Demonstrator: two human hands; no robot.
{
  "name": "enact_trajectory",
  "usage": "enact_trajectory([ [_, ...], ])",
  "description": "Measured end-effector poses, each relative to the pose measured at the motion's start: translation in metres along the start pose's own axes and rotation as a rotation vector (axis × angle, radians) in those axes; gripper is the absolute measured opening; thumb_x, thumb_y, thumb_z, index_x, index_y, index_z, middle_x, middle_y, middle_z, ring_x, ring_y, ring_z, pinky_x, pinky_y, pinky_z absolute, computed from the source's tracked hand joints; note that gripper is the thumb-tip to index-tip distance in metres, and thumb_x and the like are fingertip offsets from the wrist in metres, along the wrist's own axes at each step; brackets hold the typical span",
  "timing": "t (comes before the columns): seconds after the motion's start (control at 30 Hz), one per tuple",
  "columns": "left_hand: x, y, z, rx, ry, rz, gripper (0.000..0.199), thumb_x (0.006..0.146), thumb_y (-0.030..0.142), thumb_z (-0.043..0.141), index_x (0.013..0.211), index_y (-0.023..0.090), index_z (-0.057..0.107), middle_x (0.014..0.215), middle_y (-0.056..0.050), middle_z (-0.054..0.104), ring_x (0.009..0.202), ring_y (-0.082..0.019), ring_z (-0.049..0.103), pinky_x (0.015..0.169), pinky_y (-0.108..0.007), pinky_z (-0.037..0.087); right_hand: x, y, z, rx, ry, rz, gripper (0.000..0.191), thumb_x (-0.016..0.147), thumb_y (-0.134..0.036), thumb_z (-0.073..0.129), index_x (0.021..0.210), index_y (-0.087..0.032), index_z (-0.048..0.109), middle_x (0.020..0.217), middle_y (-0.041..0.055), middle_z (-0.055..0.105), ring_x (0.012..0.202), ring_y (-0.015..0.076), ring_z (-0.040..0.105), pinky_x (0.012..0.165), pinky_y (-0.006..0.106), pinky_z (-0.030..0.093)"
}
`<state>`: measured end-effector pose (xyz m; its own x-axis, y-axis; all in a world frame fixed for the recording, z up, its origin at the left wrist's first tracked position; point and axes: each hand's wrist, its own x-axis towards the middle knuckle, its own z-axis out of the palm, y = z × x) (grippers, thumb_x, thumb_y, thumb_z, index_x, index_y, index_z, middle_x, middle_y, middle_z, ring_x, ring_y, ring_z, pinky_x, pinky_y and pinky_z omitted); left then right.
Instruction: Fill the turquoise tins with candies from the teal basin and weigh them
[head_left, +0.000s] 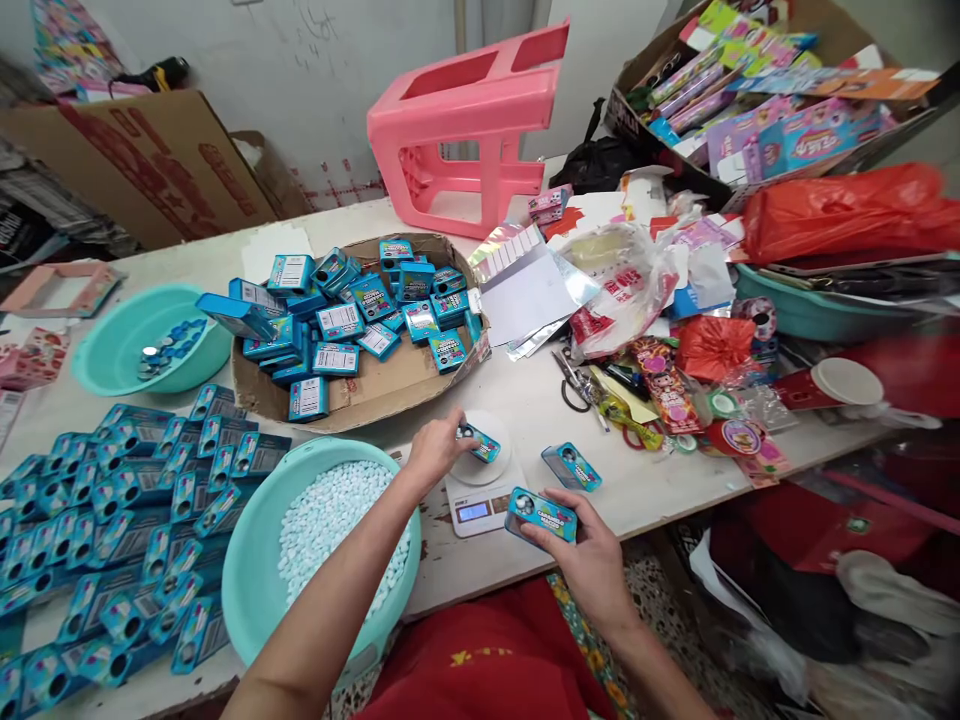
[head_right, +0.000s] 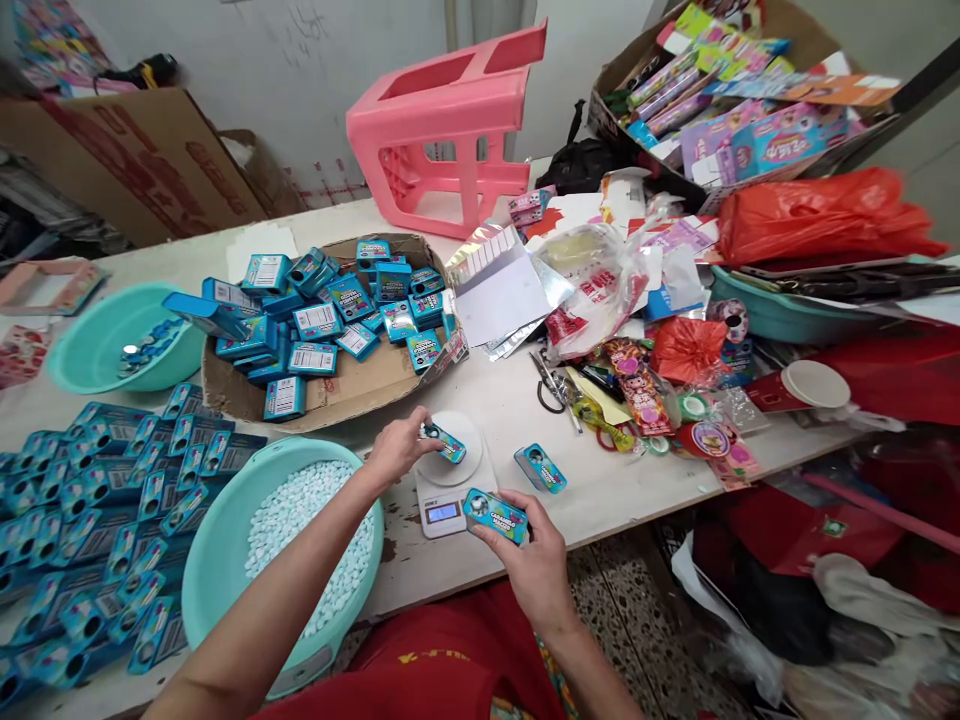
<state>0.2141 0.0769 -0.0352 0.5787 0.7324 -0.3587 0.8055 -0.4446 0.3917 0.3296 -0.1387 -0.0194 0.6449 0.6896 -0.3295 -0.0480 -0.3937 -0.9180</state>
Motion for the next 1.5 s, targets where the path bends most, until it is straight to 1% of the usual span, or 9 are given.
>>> enact_trajectory([
  [0.23,-0.01,-0.014,-0.002,-0.813,0.122,-0.041,0.025,0.077,0.04,0.059,0.069,0.018,0.052,0.057,0.004,0.049,0.049,-0.008,0.041,0.049,-0.02,0.028,-0.001,0.001,0.005,-0.052,-0.003,-0.022,0.051,0.06,-0.041,0.078,0.102,-0.018,0.061,0.096,0.0059,0.065,0.082,0.0211,0.062,0.076,0.036,0.051],
  [0.33,-0.041,-0.044,-0.009,-1.387,0.116,-0.186,0.029,0.074,0.044,0.062,0.077,0.018,0.049,0.051,0.009,0.035,0.039,-0.004,0.024,0.039,-0.017,0.016,-0.002,0.004,0.005,-0.055,0.031,-0.017,0.053,0.058,-0.042,0.079,0.102,-0.017,0.061,0.096,0.0063,0.065,0.082,0.0206,0.062,0.075,0.036,0.051],
  [0.43,-0.082,-0.09,-0.008,-1.67,0.182,-0.321,0.034,0.067,0.04,0.07,0.077,0.016,0.048,0.059,0.006,0.041,0.042,-0.002,0.031,0.037,-0.014,0.014,-0.002,0.009,0.002,-0.078,0.07,-0.018,0.055,0.058,-0.044,0.079,0.102,-0.017,0.061,0.096,0.0066,0.066,0.082,0.0205,0.061,0.076,0.037,0.051],
  [0.63,-0.136,-0.152,0.019,-1.449,0.032,-0.576,0.037,0.065,0.041,0.072,0.083,0.015,0.052,0.057,0.007,0.041,0.037,-0.001,0.025,0.034,-0.014,0.013,-0.001,0.015,0.001,-0.131,0.12,-0.058,0.058,0.057,-0.046,0.078,0.104,-0.017,0.062,0.095,0.0065,0.065,0.084,0.0214,0.06,0.079,0.04,0.049],
  [0.93,-0.132,-0.142,0.033,-1.252,0.058,-0.547,0.039,0.07,0.054,0.062,0.074,0.018,0.049,0.053,0.007,0.037,0.037,-0.004,0.024,0.037,-0.019,0.017,-0.009,0.011,0.0,-0.152,0.137,-0.081,0.055,0.057,-0.048,0.077,0.101,-0.017,0.063,0.095,0.0059,0.065,0.081,0.0198,0.059,0.076,0.037,0.049],
  [1.03,-0.135,-0.139,0.034,-0.838,0.061,-0.468,0.033,0.076,0.051,0.053,0.071,0.019,0.051,0.058,0.001,0.048,0.046,-0.01,0.04,0.044,-0.022,0.028,-0.01,0.017,-0.005,-0.182,0.157,-0.095,0.054,0.058,-0.048,0.076,0.1,-0.017,0.063,0.095,0.0066,0.065,0.082,0.0205,0.059,0.076,0.037,0.048],
  [1.17,-0.143,-0.137,0.025,-0.171,0.06,-0.283,0.019,0.079,0.036,0.052,0.087,0.022,0.063,0.097,-0.007,0.064,0.089,-0.025,0.056,0.071,-0.032,0.041,-0.01,0.031,-0.015,-0.2,0.189,-0.072,0.054,0.059,-0.048,0.075,0.101,-0.017,0.063,0.097,0.0076,0.065,0.083,0.0209,0.059,0.077,0.037,0.047],
  [1.33,-0.127,-0.108,0.007,-0.126,0.248,-0.067,0.026,0.087,0.036,0.044,0.104,0.023,0.059,0.109,-0.008,0.061,0.103,-0.026,0.055,0.086,-0.035,0.041,-0.006,0.063,-0.029,-0.233,0.258,-0.054,0.054,0.06,-0.049,0.074,0.102,-0.016,0.062,0.097,0.0073,0.064,0.083,0.0209,0.058,0.078,0.037,0.046],
  [1.5,-0.061,-0.036,0.005,-0.116,0.305,0.293,0.046,0.08,0.026,0.058,0.125,0.026,0.048,0.128,-0.009,0.051,0.118,-0.027,0.044,0.095,-0.038,0.037,0.004,0.108,-0.034,-0.255,0.429,-0.161,0.049,0.065,-0.047,0.072,0.099,-0.015,0.058,0.094,0.0062,0.059,0.086,0.0205,0.055,0.081,0.038,0.045],
])
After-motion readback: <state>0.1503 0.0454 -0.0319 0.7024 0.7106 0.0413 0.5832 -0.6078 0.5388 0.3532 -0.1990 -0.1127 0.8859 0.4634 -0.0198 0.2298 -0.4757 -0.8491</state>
